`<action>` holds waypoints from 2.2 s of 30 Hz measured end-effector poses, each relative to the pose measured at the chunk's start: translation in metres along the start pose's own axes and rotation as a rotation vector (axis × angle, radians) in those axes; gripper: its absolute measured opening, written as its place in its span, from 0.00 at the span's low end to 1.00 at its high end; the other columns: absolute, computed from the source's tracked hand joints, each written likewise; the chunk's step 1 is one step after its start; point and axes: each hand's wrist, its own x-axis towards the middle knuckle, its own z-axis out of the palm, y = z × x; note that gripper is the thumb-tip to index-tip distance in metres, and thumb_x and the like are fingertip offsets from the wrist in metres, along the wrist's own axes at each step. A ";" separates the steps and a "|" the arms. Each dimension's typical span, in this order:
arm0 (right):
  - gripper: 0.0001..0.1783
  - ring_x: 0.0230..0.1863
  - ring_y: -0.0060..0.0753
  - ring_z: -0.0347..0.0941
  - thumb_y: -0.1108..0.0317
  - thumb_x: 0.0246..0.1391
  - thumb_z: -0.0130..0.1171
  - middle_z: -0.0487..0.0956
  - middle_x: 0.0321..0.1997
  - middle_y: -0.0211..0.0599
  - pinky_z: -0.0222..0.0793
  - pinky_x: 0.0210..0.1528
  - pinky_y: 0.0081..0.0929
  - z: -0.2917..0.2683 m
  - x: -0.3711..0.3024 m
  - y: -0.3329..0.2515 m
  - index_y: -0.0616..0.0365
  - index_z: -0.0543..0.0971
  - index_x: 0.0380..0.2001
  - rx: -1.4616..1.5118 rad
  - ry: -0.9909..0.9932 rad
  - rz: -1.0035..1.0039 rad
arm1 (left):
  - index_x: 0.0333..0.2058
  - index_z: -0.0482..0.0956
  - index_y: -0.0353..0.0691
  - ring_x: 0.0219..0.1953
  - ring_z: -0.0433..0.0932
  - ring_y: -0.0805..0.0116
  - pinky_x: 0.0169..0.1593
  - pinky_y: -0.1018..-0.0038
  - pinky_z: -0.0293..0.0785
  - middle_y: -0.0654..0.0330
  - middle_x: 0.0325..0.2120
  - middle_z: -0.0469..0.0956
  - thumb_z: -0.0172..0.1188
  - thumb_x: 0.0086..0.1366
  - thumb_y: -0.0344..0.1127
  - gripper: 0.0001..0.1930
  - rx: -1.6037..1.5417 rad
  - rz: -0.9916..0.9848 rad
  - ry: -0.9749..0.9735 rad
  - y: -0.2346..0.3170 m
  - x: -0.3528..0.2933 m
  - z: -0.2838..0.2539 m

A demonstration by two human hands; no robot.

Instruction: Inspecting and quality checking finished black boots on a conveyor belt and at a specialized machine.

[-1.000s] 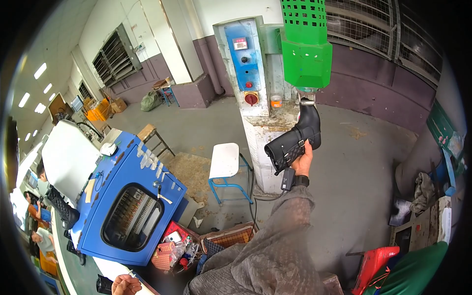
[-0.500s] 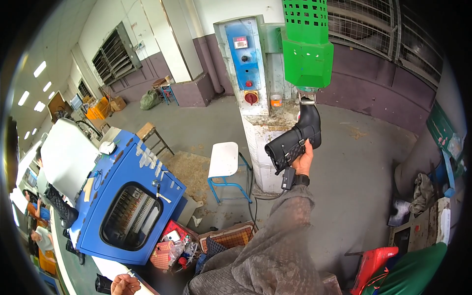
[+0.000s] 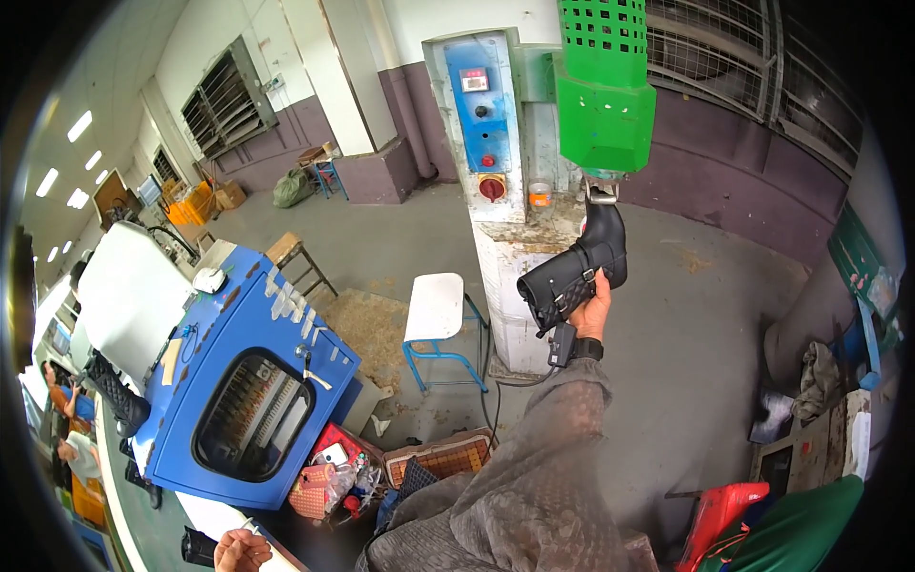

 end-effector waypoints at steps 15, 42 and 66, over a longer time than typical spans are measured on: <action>0.22 0.47 0.42 0.76 0.57 0.52 0.60 0.79 0.46 0.42 0.70 0.54 0.42 0.000 0.001 0.001 0.61 0.76 0.45 -0.047 0.038 -0.032 | 0.44 0.74 0.30 0.40 0.78 0.60 0.46 0.64 0.75 0.52 0.38 0.77 0.55 0.64 0.35 0.14 -0.017 0.014 -0.015 0.000 0.000 -0.001; 0.23 0.48 0.43 0.75 0.55 0.53 0.58 0.78 0.47 0.42 0.69 0.55 0.44 -0.013 0.011 0.004 0.60 0.75 0.47 -0.033 0.033 -0.009 | 0.44 0.73 0.30 0.39 0.78 0.60 0.46 0.64 0.75 0.51 0.37 0.78 0.54 0.65 0.34 0.14 0.002 -0.010 0.037 -0.004 0.001 -0.005; 0.22 0.47 0.42 0.76 0.57 0.54 0.56 0.78 0.47 0.42 0.70 0.54 0.43 -0.003 0.003 0.005 0.60 0.75 0.47 -0.039 0.017 -0.031 | 0.44 0.73 0.30 0.40 0.78 0.59 0.46 0.65 0.75 0.52 0.37 0.78 0.54 0.65 0.35 0.14 -0.003 -0.030 0.028 -0.003 0.000 -0.001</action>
